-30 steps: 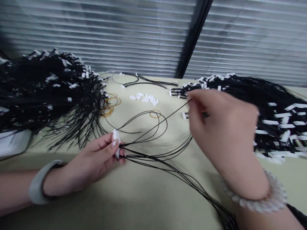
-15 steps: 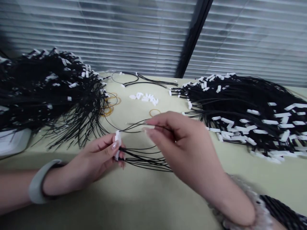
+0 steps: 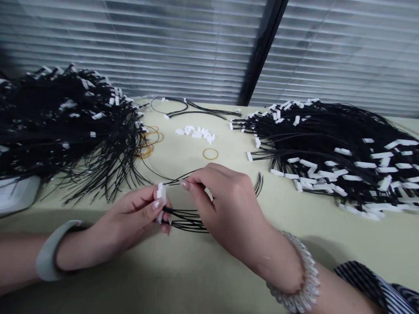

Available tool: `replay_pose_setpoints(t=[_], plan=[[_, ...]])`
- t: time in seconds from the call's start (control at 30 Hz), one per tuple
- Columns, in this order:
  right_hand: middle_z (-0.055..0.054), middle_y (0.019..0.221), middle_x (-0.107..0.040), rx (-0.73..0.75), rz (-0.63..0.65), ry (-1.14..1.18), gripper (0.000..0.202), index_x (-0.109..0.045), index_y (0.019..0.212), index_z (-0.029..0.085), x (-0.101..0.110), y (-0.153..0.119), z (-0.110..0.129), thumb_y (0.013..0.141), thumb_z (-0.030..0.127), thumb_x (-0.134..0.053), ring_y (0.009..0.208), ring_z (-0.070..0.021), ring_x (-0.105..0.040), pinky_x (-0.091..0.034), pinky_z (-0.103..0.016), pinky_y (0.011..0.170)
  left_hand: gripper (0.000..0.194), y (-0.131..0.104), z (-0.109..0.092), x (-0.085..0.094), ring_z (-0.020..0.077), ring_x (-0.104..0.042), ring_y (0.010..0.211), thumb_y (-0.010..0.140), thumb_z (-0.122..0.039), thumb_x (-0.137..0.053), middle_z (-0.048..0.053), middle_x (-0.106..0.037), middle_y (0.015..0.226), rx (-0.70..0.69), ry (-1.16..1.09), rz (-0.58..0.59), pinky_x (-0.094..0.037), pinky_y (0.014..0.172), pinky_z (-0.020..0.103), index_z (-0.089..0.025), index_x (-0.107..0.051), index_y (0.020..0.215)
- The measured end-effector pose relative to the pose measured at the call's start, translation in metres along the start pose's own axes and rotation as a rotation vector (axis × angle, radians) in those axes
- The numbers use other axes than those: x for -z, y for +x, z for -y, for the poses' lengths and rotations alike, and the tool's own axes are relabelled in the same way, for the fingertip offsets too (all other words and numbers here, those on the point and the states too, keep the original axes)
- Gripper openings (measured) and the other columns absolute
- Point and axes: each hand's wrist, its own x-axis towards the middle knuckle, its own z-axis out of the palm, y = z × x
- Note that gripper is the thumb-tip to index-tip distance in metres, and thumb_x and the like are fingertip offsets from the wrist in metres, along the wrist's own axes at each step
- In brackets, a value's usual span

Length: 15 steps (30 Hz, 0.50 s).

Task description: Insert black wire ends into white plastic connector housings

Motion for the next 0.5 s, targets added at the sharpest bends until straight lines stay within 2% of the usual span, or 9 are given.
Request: replay_pose_setpoints(t=[0.23,0.4,0.5], plan=[[0.001,0.069,-0.059,0.047,0.029,0.03,0.013,-0.059,0.075,0.018,0.0,-0.002,-0.002,0.082,0.013,-0.05,0.062,-0.0087,-0.051,-0.038,-0.021,0.056,0.014,0.0,0.004,0.002,0.0097,-0.054,0.066,0.087,-0.027,-0.048,0.0,-0.054,0.073,-0.015,-0.004,0.023,-0.045,0.065,0.025,-0.015,-0.052,0.08],[-0.002,0.074,-0.061,0.171,-0.012,-0.088,0.016,-0.059,0.075,0.017,-0.006,-0.002,-0.005,0.081,0.009,-0.047,0.07,-0.0107,-0.053,-0.041,-0.022,0.063,0.018,-0.002,-0.003,-0.001,0.0107,-0.054,0.066,0.086,-0.029,-0.048,0.0,-0.054,0.072,0.018,0.091,0.042,-0.045,0.065,0.025,-0.015,-0.051,0.076],[-0.001,0.07,-0.06,0.203,0.044,-0.136,0.015,-0.059,0.073,0.017,-0.01,-0.003,-0.006,0.081,0.013,-0.048,0.066,-0.0111,-0.052,-0.038,-0.023,0.059,0.02,-0.003,-0.006,-0.002,0.0109,-0.053,0.065,0.086,-0.03,-0.048,0.0,-0.053,0.071,0.03,0.126,0.063,-0.046,0.064,0.026,-0.015,-0.05,0.074]])
